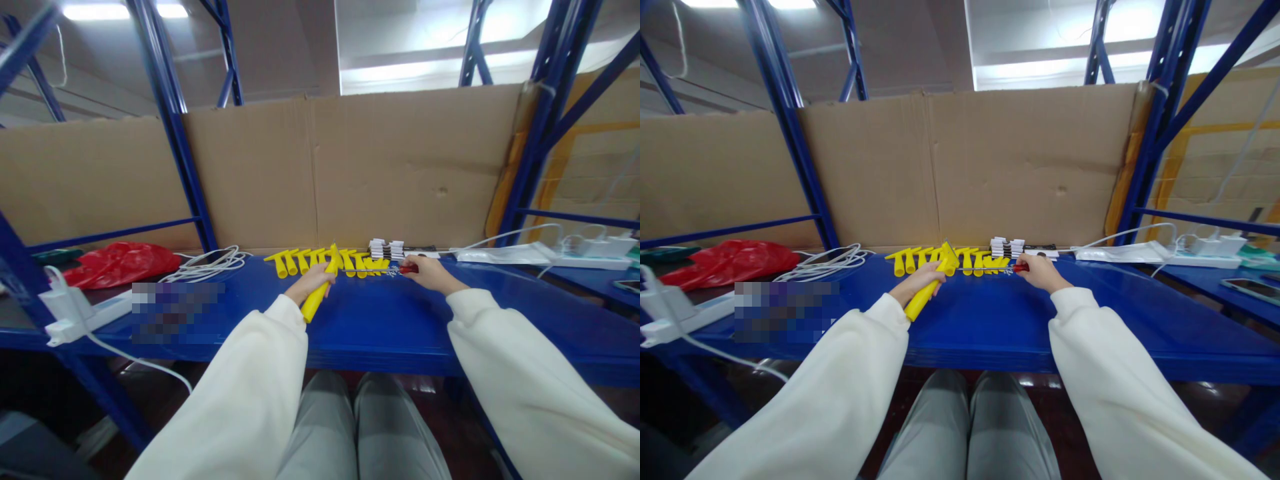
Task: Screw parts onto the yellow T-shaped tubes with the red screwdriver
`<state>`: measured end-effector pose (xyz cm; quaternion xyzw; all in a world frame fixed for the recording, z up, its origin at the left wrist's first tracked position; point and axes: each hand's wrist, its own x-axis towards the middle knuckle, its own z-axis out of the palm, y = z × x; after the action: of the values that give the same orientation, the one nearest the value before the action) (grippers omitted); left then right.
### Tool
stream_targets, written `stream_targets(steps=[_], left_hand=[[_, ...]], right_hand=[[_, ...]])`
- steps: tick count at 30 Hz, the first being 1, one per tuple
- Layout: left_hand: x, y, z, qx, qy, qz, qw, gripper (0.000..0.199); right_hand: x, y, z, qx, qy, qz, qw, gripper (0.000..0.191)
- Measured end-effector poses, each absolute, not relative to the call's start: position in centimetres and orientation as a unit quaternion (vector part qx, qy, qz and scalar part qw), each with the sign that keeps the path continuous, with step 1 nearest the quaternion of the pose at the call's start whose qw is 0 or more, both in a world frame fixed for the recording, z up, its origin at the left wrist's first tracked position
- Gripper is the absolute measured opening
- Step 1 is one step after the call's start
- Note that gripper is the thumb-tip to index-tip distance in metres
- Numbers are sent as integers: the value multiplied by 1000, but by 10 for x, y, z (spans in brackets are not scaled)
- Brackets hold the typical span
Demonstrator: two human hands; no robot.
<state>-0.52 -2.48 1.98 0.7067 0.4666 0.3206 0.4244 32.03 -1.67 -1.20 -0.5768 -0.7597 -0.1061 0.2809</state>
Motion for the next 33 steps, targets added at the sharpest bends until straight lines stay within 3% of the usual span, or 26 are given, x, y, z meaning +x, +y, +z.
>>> stream_targets(steps=[33], left_hand=[[-7, -30, 21, 683, 493, 307, 444, 12]], right_hand=[[315, -22, -8, -580, -761, -102, 273, 4]])
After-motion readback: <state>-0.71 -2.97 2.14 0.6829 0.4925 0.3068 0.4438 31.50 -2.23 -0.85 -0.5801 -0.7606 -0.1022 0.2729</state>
